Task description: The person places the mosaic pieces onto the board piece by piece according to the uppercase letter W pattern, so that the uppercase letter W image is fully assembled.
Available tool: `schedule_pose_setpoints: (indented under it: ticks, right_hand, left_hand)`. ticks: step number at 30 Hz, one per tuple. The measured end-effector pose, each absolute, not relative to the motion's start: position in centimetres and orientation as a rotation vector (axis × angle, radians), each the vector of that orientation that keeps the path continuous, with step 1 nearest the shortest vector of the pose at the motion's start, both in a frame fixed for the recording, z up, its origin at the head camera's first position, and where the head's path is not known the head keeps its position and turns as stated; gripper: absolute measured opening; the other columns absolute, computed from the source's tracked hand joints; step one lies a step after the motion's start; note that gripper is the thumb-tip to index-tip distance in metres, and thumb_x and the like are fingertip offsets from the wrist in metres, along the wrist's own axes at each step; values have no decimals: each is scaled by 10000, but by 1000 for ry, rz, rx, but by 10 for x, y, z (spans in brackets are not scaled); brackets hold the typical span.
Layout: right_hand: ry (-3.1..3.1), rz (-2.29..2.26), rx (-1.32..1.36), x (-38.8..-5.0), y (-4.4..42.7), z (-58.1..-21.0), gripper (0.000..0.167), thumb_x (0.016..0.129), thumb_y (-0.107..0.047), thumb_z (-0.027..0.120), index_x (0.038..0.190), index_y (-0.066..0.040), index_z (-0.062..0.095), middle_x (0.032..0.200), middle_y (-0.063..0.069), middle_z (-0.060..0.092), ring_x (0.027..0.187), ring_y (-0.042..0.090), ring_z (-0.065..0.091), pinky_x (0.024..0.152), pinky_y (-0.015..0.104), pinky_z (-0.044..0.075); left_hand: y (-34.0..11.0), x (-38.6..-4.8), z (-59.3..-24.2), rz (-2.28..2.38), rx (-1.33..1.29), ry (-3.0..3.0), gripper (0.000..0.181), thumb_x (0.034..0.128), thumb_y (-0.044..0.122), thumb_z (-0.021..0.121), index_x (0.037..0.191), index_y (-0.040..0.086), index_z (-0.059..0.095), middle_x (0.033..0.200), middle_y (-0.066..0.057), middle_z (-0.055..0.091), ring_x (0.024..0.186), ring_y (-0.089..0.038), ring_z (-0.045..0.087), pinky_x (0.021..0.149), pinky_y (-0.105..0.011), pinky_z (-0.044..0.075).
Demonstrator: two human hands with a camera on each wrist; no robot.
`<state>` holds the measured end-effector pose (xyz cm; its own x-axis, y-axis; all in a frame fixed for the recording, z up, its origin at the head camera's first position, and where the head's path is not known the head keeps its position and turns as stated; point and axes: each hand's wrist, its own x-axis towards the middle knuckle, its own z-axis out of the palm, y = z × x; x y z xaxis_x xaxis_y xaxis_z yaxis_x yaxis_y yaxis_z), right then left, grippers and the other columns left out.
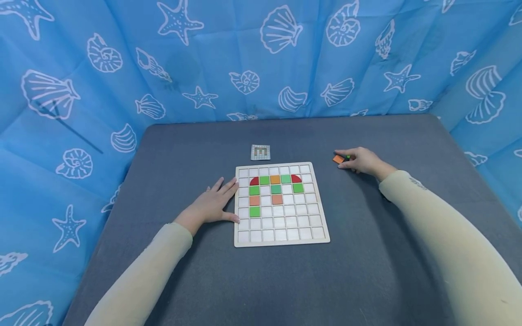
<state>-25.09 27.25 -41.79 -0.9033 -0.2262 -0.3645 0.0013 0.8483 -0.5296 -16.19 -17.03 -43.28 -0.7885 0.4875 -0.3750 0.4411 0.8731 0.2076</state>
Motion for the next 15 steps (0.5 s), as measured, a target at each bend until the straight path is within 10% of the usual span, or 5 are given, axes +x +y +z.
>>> schedule_pose_setpoints:
  ticks: [15]
  right_hand:
    - [2639,-749,-202,-252,274,-422,484,954,-211,654,1360,16,519,799,123,542,657,224,520,563,333,454]
  left_hand:
    - [-170,-161,-432,160,673,2619,1079,802,665,639,1576,119,122,1631,-57,53,1467,-381,11,1099,-636,199]
